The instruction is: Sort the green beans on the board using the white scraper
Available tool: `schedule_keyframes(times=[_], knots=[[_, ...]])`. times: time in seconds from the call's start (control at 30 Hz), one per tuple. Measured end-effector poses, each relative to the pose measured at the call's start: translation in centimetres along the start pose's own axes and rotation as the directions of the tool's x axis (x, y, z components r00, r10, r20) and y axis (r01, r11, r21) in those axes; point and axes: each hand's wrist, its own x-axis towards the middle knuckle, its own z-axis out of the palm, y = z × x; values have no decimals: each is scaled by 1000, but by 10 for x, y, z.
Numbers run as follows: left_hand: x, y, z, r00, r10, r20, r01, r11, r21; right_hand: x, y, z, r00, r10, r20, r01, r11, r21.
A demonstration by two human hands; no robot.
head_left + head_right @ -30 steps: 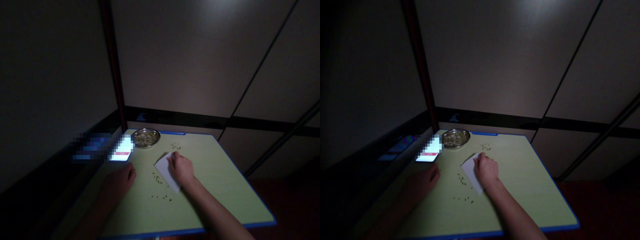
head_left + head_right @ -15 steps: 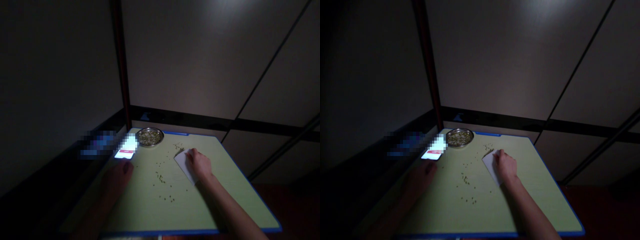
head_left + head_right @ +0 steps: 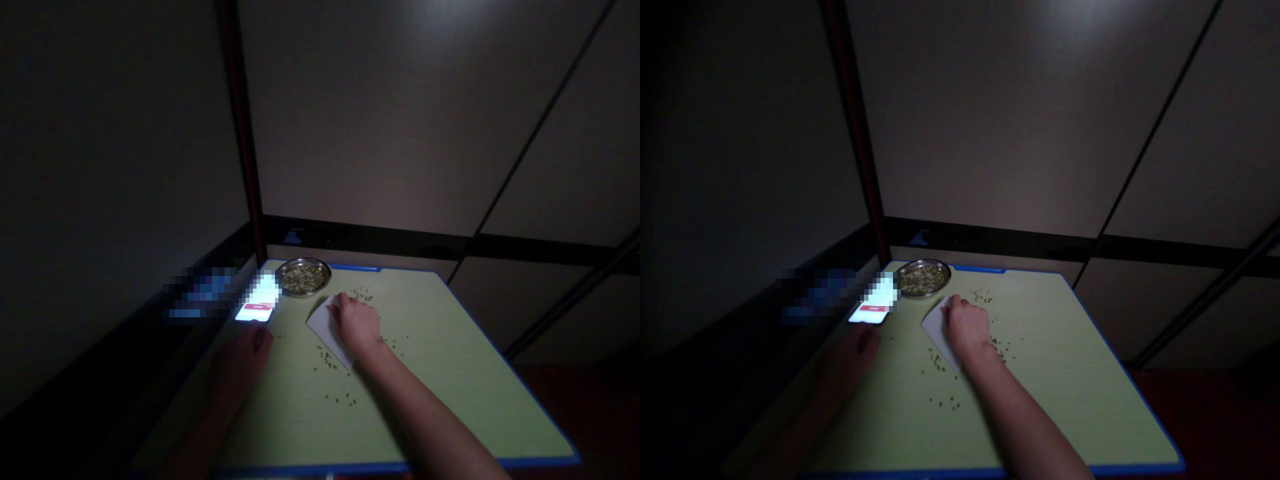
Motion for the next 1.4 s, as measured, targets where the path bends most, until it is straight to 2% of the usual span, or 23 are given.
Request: schedule_keyframes(times=[0.27, 0.63, 0.77, 0.9, 1.13, 1.27, 1.4], knots=[[1, 4, 0, 999, -48, -10, 48, 999, -26, 0, 15, 7, 999, 50, 21, -49, 998, -47], [3, 4, 0, 999, -53, 12, 54, 998, -35, -20, 98, 3, 979, 202, -36, -205, 967, -148], [4, 1, 2, 999, -34, -6, 34, 999, -42, -26, 116, -6, 966, 254, -46, -258, 950, -174], [5, -2, 5, 1000, -14, -6, 14, 999, -45, -44, 117, -15, 957, 287, -52, -291, 946, -144], [8, -2, 7, 1000, -28, 8, 28, 999, -35, -85, 95, -16, 950, 312, -28, -313, 947, -75], [13, -10, 12, 1000, -11, -2, 11, 999, -44, -88, 88, -10, 949, 315, -30, -317, 944, -90], [12, -11, 11, 1000, -2, -23, 1, 999, -52, -81, 97, -4, 947, 320, -38, -322, 938, -128]])
